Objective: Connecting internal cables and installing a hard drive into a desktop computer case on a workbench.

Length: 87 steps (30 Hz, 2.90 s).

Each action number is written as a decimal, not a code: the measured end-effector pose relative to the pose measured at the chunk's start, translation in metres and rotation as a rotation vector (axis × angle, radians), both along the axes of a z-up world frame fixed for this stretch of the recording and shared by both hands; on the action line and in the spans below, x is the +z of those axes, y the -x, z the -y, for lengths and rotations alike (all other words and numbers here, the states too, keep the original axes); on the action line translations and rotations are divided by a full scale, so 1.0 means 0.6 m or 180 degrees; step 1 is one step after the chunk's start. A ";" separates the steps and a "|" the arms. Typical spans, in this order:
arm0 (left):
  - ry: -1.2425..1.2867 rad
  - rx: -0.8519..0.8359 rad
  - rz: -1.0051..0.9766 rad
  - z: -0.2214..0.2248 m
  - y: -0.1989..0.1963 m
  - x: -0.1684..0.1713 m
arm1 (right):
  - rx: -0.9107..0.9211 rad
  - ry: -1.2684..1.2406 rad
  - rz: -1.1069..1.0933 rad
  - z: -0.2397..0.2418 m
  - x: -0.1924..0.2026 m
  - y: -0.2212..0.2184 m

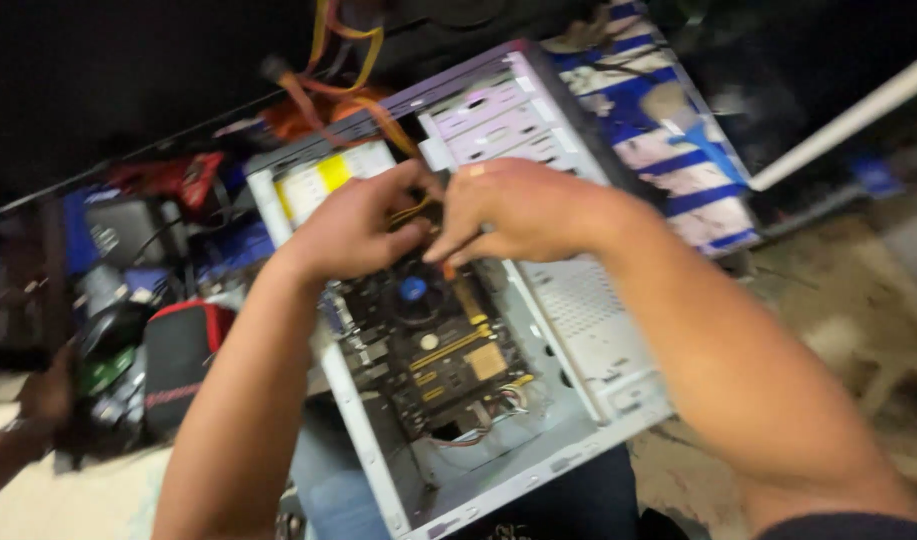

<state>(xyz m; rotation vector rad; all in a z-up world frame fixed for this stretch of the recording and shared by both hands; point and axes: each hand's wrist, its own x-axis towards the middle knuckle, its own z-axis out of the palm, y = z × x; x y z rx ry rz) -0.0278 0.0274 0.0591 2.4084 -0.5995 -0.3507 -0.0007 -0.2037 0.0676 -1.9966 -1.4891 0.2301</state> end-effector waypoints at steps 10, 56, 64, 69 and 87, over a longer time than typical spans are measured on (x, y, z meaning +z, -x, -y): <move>0.0334 -0.0647 0.0321 -0.031 -0.017 -0.023 | -0.0941 0.1041 -0.0348 0.003 0.016 -0.018; -0.1008 -0.0643 0.0302 -0.018 -0.017 -0.055 | -0.1540 0.1569 0.0801 -0.008 0.018 0.015; -0.1082 -0.0735 0.0403 -0.015 -0.014 -0.064 | -0.1577 0.2182 0.1009 -0.021 -0.017 0.014; -0.1105 -0.0817 0.0659 -0.016 -0.020 -0.080 | -0.1393 0.1342 0.2889 -0.024 -0.055 0.021; -0.1053 -0.0888 0.0821 -0.018 -0.023 -0.098 | -0.0923 0.2476 0.2112 -0.071 -0.073 0.083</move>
